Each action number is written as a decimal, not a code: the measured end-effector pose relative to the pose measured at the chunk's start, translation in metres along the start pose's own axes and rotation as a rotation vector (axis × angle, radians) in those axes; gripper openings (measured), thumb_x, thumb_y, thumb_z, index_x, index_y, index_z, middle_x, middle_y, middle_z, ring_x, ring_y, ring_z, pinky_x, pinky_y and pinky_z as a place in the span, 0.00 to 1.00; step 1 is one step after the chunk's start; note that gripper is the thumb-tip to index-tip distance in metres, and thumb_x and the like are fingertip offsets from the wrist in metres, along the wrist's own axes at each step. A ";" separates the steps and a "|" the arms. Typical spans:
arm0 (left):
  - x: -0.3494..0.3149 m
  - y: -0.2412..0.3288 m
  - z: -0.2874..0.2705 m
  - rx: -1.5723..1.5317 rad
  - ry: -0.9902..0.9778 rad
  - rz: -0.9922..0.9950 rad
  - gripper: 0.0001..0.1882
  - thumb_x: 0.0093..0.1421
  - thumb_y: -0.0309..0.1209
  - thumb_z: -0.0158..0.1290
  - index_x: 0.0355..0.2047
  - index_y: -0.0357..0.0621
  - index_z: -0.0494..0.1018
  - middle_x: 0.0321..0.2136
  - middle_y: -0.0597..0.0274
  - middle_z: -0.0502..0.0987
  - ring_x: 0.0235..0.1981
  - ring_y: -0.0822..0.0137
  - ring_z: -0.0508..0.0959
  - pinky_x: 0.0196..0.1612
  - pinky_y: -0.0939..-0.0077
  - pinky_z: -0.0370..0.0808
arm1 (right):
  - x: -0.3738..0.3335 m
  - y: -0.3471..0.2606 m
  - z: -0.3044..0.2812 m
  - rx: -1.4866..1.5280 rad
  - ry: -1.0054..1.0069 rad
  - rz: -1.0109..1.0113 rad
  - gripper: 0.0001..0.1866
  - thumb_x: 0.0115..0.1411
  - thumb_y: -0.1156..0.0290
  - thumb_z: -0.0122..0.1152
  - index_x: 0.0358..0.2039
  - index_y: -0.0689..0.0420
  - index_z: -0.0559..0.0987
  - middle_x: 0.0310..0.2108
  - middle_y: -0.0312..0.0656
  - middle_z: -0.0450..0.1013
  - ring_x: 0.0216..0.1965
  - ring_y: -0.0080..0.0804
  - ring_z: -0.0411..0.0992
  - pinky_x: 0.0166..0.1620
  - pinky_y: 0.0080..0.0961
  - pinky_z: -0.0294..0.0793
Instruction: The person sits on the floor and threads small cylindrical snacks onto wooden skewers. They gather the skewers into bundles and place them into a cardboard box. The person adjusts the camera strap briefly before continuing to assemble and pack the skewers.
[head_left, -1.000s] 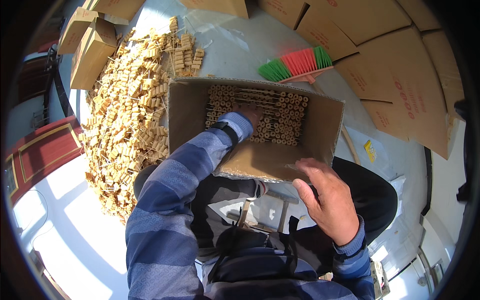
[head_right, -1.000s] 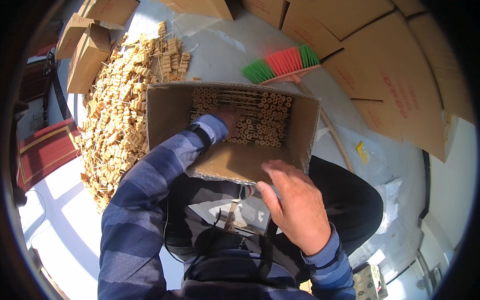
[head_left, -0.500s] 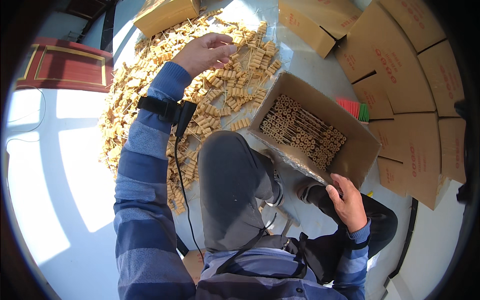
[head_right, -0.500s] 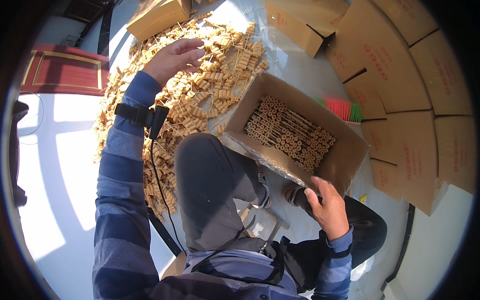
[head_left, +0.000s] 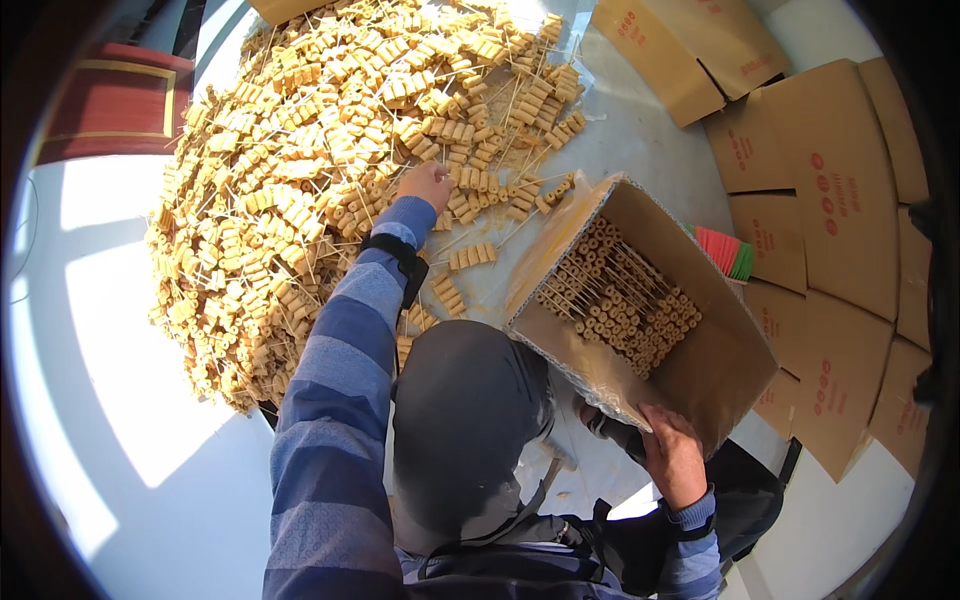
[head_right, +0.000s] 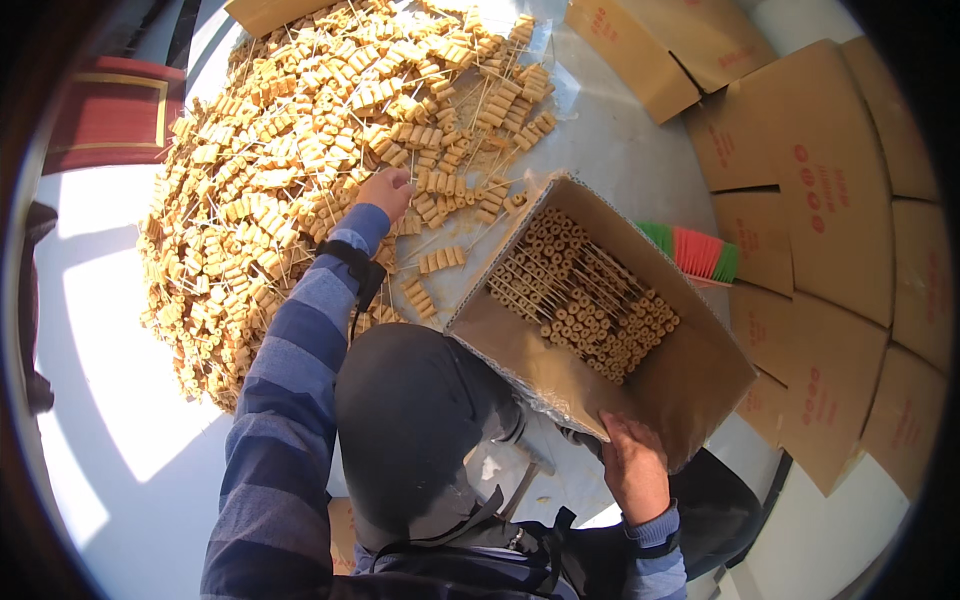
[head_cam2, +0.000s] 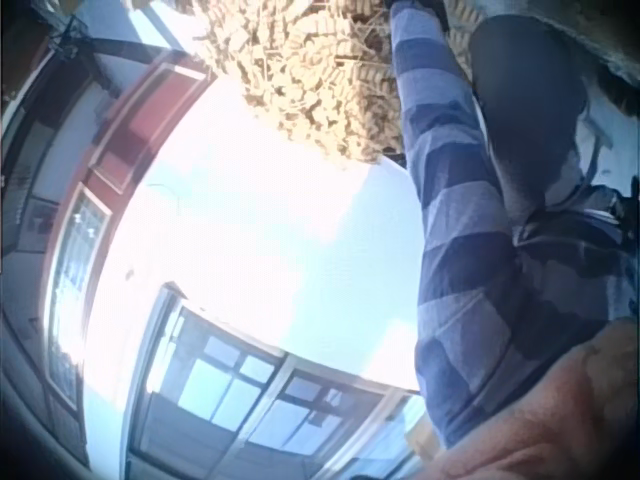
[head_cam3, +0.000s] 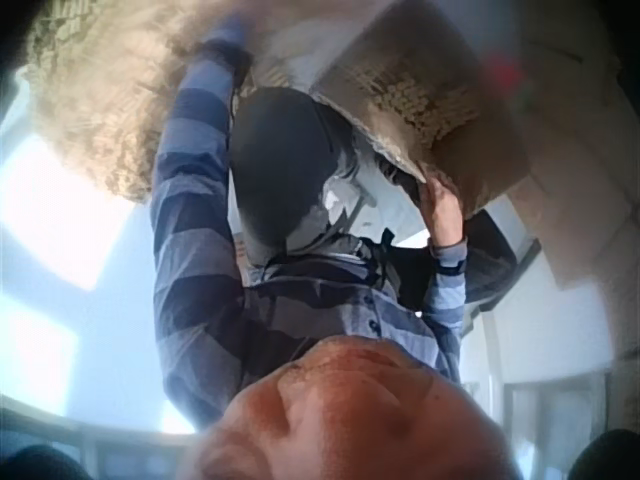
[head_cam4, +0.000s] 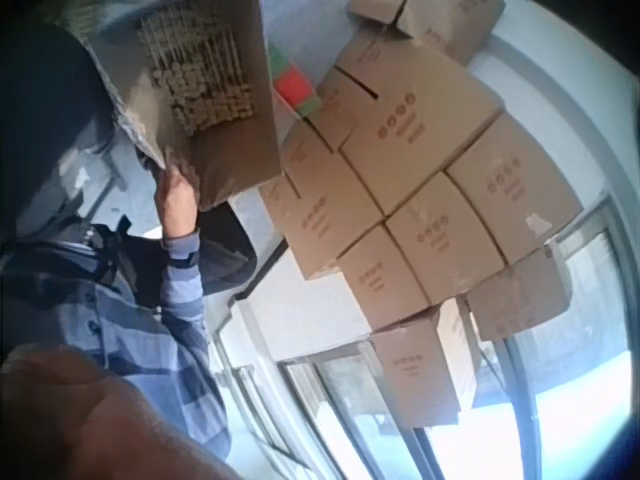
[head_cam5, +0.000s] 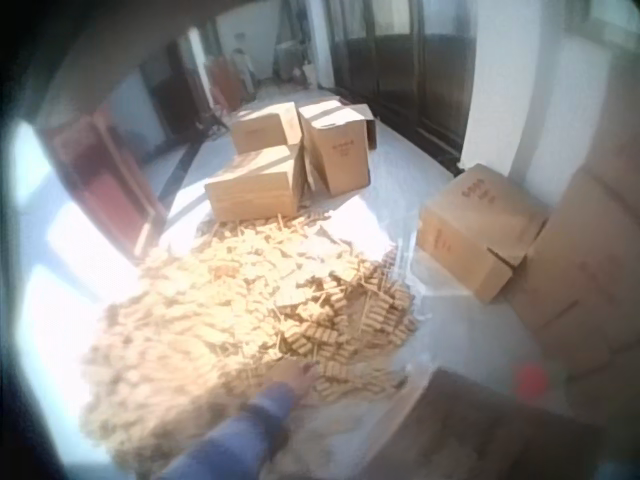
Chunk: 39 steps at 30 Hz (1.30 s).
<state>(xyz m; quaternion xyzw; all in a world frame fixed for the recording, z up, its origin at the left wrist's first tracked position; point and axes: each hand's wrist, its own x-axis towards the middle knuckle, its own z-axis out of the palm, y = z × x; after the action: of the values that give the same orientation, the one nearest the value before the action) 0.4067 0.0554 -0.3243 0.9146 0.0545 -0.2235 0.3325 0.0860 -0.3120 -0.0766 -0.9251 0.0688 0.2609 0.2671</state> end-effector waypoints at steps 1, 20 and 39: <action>0.011 0.011 0.008 0.099 0.005 0.063 0.24 0.60 0.36 0.60 0.54 0.37 0.73 0.44 0.48 0.80 0.38 0.53 0.83 0.43 0.64 0.81 | 0.001 -0.001 0.001 -0.021 -0.003 0.018 0.21 0.57 0.81 0.60 0.53 0.56 0.79 0.48 0.53 0.77 0.49 0.54 0.75 0.54 0.38 0.73; 0.089 0.116 0.127 0.564 -0.139 -0.115 0.44 0.53 0.56 0.65 0.56 0.38 0.60 0.55 0.49 0.69 0.50 0.54 0.80 0.49 0.62 0.79 | 0.026 -0.003 -0.006 -0.013 -0.084 0.059 0.31 0.46 0.86 0.58 0.55 0.58 0.77 0.50 0.51 0.76 0.51 0.51 0.72 0.57 0.40 0.71; 0.086 0.053 0.034 0.313 -0.184 -0.366 0.35 0.58 0.52 0.55 0.55 0.34 0.74 0.53 0.40 0.77 0.57 0.46 0.77 0.60 0.59 0.72 | 0.014 -0.004 0.005 -0.185 -0.093 0.057 0.24 0.55 0.77 0.58 0.55 0.57 0.76 0.51 0.48 0.76 0.53 0.46 0.73 0.57 0.43 0.70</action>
<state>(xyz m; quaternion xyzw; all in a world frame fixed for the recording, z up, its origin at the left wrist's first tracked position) 0.4846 -0.0109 -0.3550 0.9056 0.1537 -0.3680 0.1445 0.0963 -0.3054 -0.0855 -0.9303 0.0582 0.3164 0.1761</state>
